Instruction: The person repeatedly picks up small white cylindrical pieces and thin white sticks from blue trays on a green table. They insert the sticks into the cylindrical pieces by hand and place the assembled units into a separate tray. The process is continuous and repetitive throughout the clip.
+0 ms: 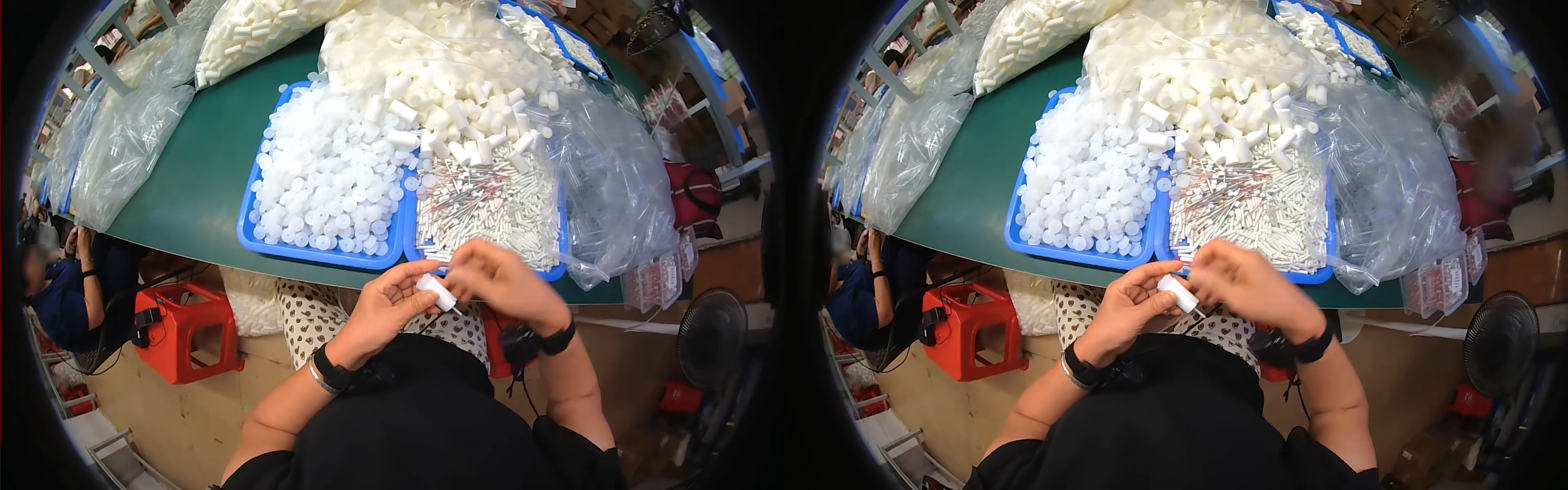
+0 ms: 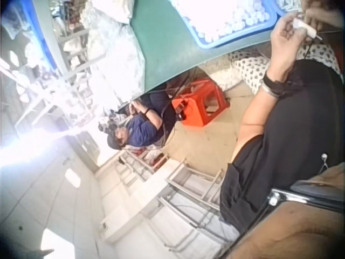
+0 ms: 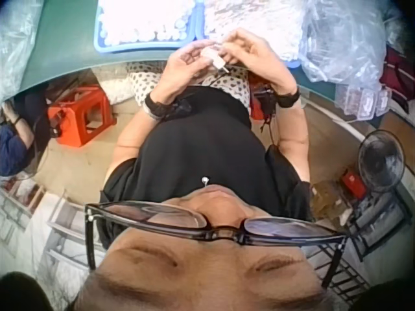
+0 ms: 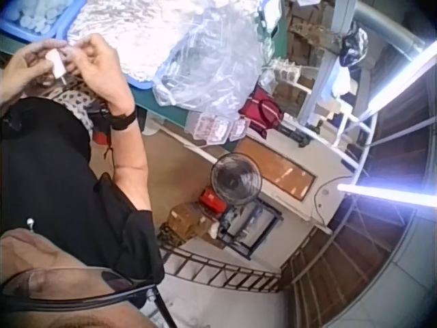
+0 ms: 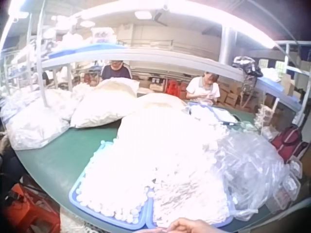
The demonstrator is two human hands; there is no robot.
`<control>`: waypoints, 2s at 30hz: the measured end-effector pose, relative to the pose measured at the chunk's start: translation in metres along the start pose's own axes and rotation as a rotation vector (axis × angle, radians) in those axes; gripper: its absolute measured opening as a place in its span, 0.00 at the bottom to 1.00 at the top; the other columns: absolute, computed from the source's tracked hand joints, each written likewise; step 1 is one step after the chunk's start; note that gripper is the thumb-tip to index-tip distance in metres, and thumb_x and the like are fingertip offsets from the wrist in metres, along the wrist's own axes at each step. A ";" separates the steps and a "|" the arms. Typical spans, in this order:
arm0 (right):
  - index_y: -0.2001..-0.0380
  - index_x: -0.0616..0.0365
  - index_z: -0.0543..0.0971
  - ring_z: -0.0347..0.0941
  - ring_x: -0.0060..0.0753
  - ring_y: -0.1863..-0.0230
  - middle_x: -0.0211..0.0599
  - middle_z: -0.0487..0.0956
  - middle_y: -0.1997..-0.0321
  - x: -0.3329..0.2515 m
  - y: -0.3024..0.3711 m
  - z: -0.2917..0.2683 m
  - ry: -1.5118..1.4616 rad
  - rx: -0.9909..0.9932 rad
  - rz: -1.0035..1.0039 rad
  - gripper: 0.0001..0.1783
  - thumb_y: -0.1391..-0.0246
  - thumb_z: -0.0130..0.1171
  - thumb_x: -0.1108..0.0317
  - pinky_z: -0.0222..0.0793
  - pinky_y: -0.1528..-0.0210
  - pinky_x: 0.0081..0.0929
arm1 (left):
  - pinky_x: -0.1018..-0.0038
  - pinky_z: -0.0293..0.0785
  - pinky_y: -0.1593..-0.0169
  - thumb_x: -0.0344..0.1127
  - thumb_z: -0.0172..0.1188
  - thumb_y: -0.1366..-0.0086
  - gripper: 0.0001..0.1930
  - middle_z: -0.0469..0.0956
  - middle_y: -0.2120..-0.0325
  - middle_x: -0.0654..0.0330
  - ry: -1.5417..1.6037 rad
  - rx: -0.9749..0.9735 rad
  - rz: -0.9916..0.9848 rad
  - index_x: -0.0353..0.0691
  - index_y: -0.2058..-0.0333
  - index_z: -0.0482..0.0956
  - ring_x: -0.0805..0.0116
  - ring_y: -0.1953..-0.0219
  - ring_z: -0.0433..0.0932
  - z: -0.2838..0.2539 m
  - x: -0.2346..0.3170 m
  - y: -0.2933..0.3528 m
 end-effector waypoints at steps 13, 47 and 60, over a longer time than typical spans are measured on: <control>0.63 0.58 0.75 0.72 0.49 0.51 0.41 0.75 0.56 0.007 -0.048 -0.188 1.679 0.845 -0.211 0.09 0.48 0.52 0.77 0.72 0.56 0.43 | 0.79 0.76 0.61 0.34 0.48 0.27 0.07 0.78 0.54 0.51 0.183 -0.075 -0.137 0.39 0.56 0.69 0.78 0.68 0.76 -0.002 -0.002 0.004; 0.57 0.66 0.75 0.72 0.29 0.74 0.40 0.75 0.68 0.042 0.008 0.049 0.271 0.434 -0.291 0.12 0.44 0.62 0.74 0.68 0.71 0.23 | 0.82 0.71 0.59 0.34 0.51 0.27 0.08 0.71 0.59 0.63 -0.091 0.213 0.203 0.37 0.55 0.68 0.81 0.64 0.71 -0.003 -0.014 0.004; 0.56 0.64 0.72 0.76 0.57 0.64 0.52 0.77 0.62 0.045 0.004 0.061 0.569 0.293 -0.604 0.15 0.49 0.57 0.79 0.72 0.65 0.43 | 0.65 0.60 0.33 0.23 0.53 0.36 0.24 0.55 0.32 0.55 -0.101 -0.129 0.177 0.37 0.40 0.67 0.62 0.32 0.59 0.005 -0.018 0.006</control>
Point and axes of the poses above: each hand's wrist, its own y-axis away from the middle knuckle, its own z-axis out of the palm, x = y × z, the point moved 3 cm from there along -y, towards the middle knuckle
